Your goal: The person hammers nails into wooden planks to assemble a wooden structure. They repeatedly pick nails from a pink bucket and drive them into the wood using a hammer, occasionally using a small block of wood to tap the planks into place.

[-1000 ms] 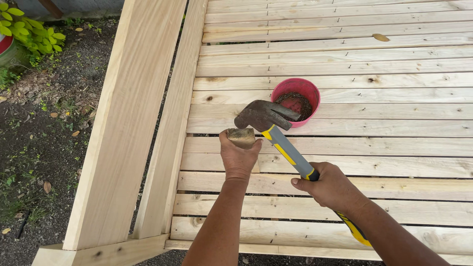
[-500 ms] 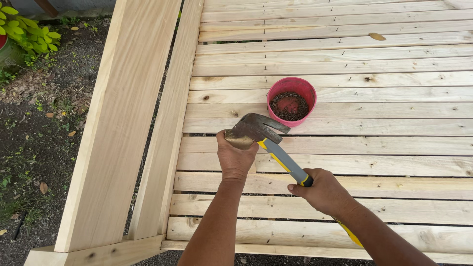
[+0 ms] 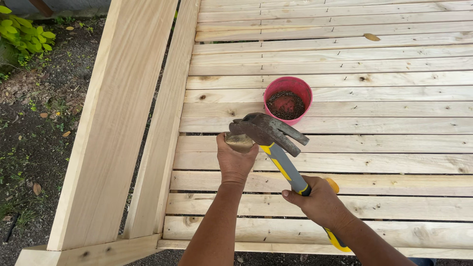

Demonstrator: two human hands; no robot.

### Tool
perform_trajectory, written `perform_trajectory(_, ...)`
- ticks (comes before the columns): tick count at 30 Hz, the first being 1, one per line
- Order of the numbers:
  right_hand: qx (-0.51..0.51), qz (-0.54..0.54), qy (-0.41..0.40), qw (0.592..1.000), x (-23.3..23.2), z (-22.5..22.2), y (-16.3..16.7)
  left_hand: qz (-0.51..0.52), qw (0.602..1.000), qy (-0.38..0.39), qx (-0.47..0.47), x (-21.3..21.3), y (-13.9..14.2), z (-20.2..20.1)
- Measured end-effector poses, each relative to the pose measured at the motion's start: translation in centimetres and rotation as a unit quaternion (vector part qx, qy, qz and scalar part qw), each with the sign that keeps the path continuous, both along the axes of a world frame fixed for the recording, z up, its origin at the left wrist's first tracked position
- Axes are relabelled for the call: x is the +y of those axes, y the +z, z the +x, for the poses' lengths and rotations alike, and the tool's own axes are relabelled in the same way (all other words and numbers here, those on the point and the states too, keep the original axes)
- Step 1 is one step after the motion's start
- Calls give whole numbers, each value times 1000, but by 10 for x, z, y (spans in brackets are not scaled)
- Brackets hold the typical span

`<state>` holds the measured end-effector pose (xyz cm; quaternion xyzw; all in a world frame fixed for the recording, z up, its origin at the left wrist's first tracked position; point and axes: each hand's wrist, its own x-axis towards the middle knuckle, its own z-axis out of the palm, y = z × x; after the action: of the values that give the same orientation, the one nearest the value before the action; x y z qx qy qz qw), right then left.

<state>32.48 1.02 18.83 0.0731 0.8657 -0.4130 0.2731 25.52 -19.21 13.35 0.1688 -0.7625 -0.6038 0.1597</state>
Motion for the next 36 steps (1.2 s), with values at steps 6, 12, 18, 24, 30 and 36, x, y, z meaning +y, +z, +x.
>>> perform_trajectory(6, -65, 21, -18, 998, 1, 8, -10, 7, 1000, -5, -11, -1, -4, 3)
perform_trajectory(12, -42, 19, 12, 999, 1, 11, -11, -4, 1000, -20, 8, 2, -7, 0)
perform_trajectory(18, -26, -5, -25, 999, 6, 10, -18, -10, 1000, -15, -5, 4, -2, 5)
perform_trajectory(24, -86, -40, -90, 991, 23, 19, -40, -22, 999, 9, -24, 10, -5, 7)
perform_trajectory(30, -112, -58, -171, 977, 32, 35, -69, -33, 999, 7, 4, 10, -17, 22)
perform_trajectory(36, -114, -69, -200, 971, 46, 38, -100, -42, 999, 4, 21, 9, -20, 20)
